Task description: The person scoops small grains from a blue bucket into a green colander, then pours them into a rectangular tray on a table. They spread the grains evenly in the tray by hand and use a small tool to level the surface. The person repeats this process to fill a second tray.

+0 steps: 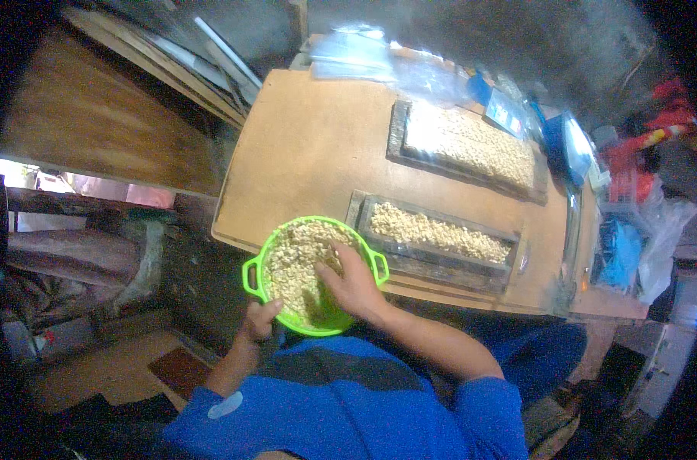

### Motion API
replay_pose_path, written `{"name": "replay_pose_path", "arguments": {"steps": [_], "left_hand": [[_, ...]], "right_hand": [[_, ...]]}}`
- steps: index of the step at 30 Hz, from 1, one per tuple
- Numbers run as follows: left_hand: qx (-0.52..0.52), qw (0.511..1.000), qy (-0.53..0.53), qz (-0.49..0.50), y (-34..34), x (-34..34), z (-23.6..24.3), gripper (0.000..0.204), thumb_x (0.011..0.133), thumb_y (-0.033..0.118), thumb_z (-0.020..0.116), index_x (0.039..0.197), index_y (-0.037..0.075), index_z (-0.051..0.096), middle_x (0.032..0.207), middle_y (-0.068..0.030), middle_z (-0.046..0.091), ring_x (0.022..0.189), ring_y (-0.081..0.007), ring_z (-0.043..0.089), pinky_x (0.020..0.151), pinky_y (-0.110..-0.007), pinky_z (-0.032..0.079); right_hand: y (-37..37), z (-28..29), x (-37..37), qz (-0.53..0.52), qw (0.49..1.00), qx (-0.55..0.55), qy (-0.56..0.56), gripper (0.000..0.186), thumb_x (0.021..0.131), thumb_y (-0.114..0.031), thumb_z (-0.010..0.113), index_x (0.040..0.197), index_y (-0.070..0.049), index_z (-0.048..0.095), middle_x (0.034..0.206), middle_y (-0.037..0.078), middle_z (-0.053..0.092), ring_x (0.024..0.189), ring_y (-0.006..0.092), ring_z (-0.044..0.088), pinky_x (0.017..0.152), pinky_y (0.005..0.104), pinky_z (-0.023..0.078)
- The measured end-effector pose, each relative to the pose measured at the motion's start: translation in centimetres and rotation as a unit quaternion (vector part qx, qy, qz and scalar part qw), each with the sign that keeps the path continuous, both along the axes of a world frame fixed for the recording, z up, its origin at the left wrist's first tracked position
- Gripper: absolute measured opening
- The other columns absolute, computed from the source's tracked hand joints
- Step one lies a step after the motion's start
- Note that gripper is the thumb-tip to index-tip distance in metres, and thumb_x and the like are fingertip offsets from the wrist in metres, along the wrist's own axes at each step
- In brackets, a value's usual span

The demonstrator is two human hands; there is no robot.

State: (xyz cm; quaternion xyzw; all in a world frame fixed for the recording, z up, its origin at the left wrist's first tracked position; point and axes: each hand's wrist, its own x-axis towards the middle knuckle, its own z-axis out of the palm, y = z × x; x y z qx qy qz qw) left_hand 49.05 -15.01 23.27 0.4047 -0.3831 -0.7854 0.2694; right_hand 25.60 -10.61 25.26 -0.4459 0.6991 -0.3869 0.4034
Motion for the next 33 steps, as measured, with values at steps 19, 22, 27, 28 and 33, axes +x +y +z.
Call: {"name": "replay_pose_path", "arguments": {"steps": [19, 22, 27, 28, 33], "left_hand": [[0.071, 0.991, -0.086, -0.075, -1.5, 2.0, -1.5, 0.082, 0.086, 0.010, 0.066, 0.159, 0.005, 0.029, 0.144, -0.0146, 0.054, 0.128, -0.0266, 0.057, 0.110, -0.043, 0.046], [0.063, 0.995, -0.060, -0.054, -1.2, 2.2, -2.3, 0.076, 0.085, 0.012, 0.065, 0.155, 0.001, 0.036, 0.140, -0.0150, 0.058, 0.125, -0.0279, 0.060, 0.109, -0.042, 0.047], [0.058, 0.998, -0.006, -0.002, -0.6, 1.3, -2.3, 0.076, 0.084, 0.014, 0.064, 0.153, -0.002, 0.037, 0.142, -0.0165, 0.057, 0.127, -0.0293, 0.059, 0.112, -0.043, 0.046], [0.043, 0.998, 0.037, 0.003, -0.6, 1.0, -2.2, 0.077, 0.083, 0.015, 0.064, 0.153, -0.002, 0.038, 0.142, -0.0167, 0.057, 0.127, -0.0293, 0.060, 0.112, -0.043, 0.046], [0.050, 0.999, 0.004, 0.015, -0.3, 0.5, -1.2, 0.073, 0.084, 0.020, 0.062, 0.151, -0.004, 0.043, 0.141, -0.0186, 0.060, 0.126, -0.0310, 0.062, 0.111, -0.044, 0.049]], "right_hand": [[-4.2, -0.6, 3.2, -0.065, 0.884, 0.182, -0.426, 0.035, 0.107, -0.033, 0.053, 0.119, -0.002, 0.065, 0.113, 0.010, 0.069, 0.102, 0.0201, 0.062, 0.095, 0.0381, 0.050], [-3.0, 1.5, 0.6, -0.152, 0.833, 0.146, -0.512, 0.029, 0.105, -0.031, 0.058, 0.116, -0.005, 0.066, 0.105, 0.009, 0.070, 0.095, 0.0212, 0.066, 0.090, 0.0404, 0.054], [-1.8, 1.9, -6.0, -0.222, 0.815, 0.080, -0.530, 0.026, 0.107, -0.031, 0.054, 0.102, -0.007, 0.063, 0.092, 0.008, 0.068, 0.083, 0.0208, 0.063, 0.082, 0.0405, 0.053], [-1.9, 1.1, -7.2, -0.256, 0.848, 0.038, -0.463, 0.025, 0.107, -0.030, 0.053, 0.102, -0.008, 0.063, 0.088, 0.008, 0.067, 0.080, 0.0203, 0.062, 0.078, 0.0389, 0.052], [-0.4, -2.4, -15.1, -0.133, 0.989, 0.036, -0.056, 0.024, 0.105, -0.028, 0.058, 0.100, -0.006, 0.068, 0.091, 0.010, 0.071, 0.084, 0.0227, 0.068, 0.076, 0.0381, 0.053]]}}
